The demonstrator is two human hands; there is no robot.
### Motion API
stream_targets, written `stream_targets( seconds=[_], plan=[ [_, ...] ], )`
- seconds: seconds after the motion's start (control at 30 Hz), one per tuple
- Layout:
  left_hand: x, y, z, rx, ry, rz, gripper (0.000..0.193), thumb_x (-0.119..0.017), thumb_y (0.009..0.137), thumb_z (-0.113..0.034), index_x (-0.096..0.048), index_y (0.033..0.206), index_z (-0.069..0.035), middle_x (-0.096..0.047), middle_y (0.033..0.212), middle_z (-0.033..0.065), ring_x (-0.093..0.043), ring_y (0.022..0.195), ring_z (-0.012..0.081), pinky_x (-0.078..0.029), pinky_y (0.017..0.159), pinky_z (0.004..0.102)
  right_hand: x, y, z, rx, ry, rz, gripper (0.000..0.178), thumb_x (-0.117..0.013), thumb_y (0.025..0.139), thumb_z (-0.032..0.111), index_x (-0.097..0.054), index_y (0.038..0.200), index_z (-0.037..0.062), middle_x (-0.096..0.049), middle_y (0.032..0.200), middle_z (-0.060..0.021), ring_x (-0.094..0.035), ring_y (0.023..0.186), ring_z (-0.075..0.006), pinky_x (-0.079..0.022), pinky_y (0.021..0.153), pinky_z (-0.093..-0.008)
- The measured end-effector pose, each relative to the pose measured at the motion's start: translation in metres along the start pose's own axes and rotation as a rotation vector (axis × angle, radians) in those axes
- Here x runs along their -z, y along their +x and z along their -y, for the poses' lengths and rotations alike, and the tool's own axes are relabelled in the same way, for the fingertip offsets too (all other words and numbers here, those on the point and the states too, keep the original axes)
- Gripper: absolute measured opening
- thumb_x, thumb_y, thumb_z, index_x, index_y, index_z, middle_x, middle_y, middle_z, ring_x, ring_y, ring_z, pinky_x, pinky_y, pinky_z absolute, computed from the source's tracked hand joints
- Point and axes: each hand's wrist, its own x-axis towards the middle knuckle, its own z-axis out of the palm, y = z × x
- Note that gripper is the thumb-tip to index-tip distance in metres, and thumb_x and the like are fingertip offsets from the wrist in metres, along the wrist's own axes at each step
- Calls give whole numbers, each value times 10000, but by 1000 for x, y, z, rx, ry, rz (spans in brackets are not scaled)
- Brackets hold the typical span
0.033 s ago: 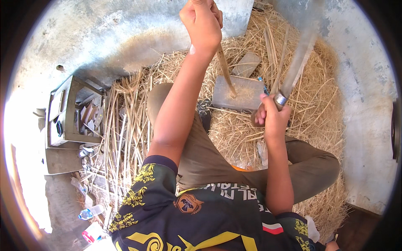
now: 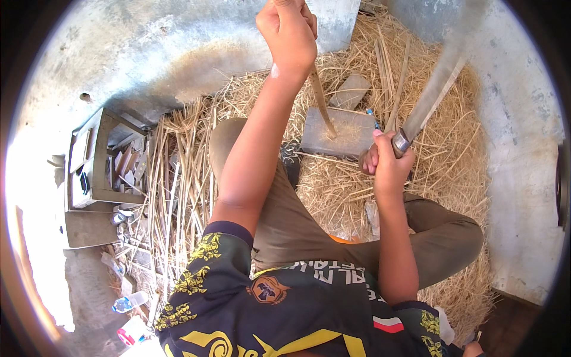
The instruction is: The person sits on a straw-covered floor and uses a machete to split long bamboo sticks into thin strips. They repeatedly position the bamboo on a small metal block and strike it with the machete to separate the material.
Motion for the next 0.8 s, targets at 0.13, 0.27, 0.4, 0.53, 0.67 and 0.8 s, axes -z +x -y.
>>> stream_targets(
  seconds=[0.13, 0.27, 0.4, 0.53, 0.67, 0.8],
  plan=[
    [-17, -2, 2, -47, 23, -18, 503, -374, 1090, -475, -351, 704, -153, -325, 570, -56, -307, 451, 52, -251, 394, 237, 48, -11, -133, -37, -343, 19, 199, -664, 898, 149, -568, 808, 0, -569, 582, -88, -547, 493, -171, -462, 499, -371],
    [-17, -2, 1, -23, 13, 37, 490, -370, 1096, -455, -356, 711, -152, -322, 576, -59, -307, 454, 50, -258, 396, 235, 77, -28, -192, -468, -998, 72, 260, -670, 836, 185, -599, 835, -65, -632, 674, -177, -577, 530, -277, -511, 627, -448],
    [-16, -5, 1, -81, -11, 68, 492, -380, 1093, -465, -352, 709, -158, -319, 576, -62, -301, 452, 48, -250, 397, 232, 84, -17, -197, -841, -498, 180, 223, -657, 830, 151, -567, 695, -1, -574, 590, -105, -525, 444, -226, -430, 465, -400],
    [-9, -3, -1, -25, -46, -4, 495, -392, 1091, -468, -351, 704, -162, -320, 576, -64, -301, 455, 44, -244, 397, 228, 62, -18, -157, -923, -191, 147, 249, -675, 826, 155, -549, 650, 32, -533, 546, -62, -492, 411, -187, -388, 401, -367],
    [5, -5, 2, -63, -13, 10, 497, -399, 1091, -461, -354, 699, -160, -320, 577, -63, -307, 460, 42, -247, 400, 226, 32, -19, -113, 17, -867, -15, 270, -724, 839, 194, -622, 679, 2, -549, 539, -48, -506, 466, -143, -385, 475, -334],
    [-5, -5, -1, -102, 3, -3, 497, -402, 1092, -454, -357, 699, -154, -326, 575, -60, -310, 462, 43, -258, 405, 225, 19, 4, -73, 136, -478, 15, 305, -726, 845, 208, -627, 685, -32, -545, 538, -54, -463, 544, -103, -393, 529, -341]
  ],
)
